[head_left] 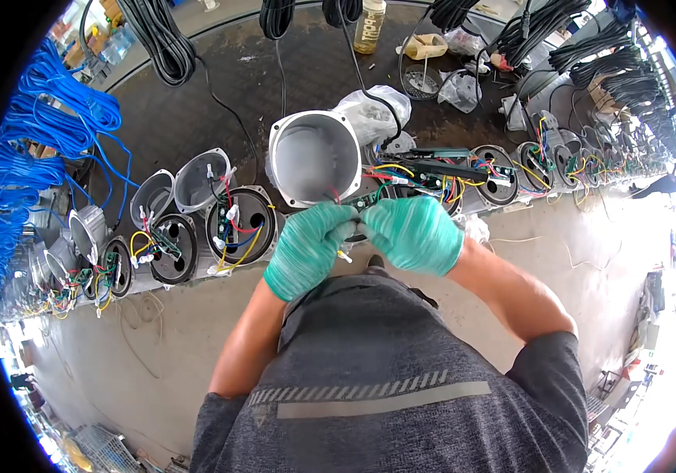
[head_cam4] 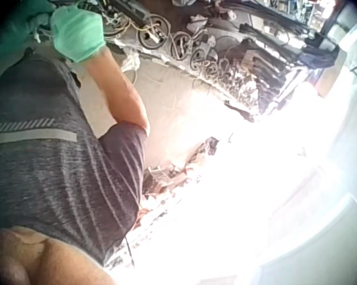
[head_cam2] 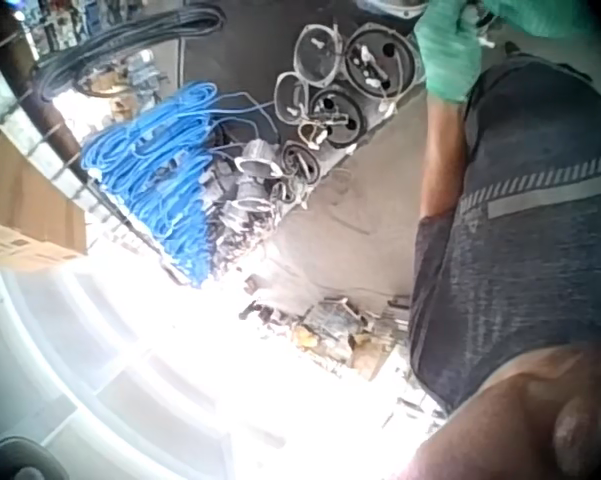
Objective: The person connects wires inside motor housings by twisting wire connectors onto the wire ends by hand and crimping them with pliers across multiple assemblies on a workbench.
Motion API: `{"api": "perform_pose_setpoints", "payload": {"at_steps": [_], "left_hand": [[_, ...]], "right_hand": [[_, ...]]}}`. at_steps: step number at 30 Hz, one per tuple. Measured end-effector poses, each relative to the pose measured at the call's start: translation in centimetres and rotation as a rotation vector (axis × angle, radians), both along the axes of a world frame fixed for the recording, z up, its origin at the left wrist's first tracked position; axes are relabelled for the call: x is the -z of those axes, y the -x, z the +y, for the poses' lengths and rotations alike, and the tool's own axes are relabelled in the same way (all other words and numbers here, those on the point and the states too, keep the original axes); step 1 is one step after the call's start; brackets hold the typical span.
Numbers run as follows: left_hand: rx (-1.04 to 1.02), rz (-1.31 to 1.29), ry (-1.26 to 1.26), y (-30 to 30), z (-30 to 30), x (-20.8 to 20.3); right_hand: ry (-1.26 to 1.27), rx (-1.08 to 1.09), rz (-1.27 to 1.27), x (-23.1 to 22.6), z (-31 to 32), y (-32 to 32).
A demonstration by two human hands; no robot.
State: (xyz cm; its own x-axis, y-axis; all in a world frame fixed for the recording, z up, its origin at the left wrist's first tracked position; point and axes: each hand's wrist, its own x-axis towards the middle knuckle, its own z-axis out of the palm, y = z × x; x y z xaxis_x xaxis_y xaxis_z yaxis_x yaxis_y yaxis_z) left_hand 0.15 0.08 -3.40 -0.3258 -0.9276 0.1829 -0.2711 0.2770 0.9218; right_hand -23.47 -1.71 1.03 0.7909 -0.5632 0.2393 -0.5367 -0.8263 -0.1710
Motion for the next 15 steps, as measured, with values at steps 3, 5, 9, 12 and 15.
{"api": "perform_pose_setpoints", "payload": {"at_steps": [3, 5, 9, 12, 15], "left_hand": [[-0.009, -0.050, 0.108, -0.1, 0.1, 0.1], [-0.018, -0.048, 0.138, 0.0, -0.2, 0.4], [0.003, -0.037, 0.091, 0.0, -0.1, -0.8], [0.009, -0.044, 0.024, 0.0, -0.2, -0.5], [0.017, -0.053, 0.021, 0.2, -0.3, -0.8]], "right_hand": [[-0.518, 0.154, -0.382, -1.4, 1.1, -1.6], [-1.550, 0.710, -0.632, -3.1, 1.1, -2.2], [-0.320, 0.241, -0.451, -0.8, 1.0, -0.2], [-0.168, 0.095, -0.274, -0.8, -0.5, 0.2], [0.039, -0.088, -0.042, -1.2, -1.5, 0.2]]}}
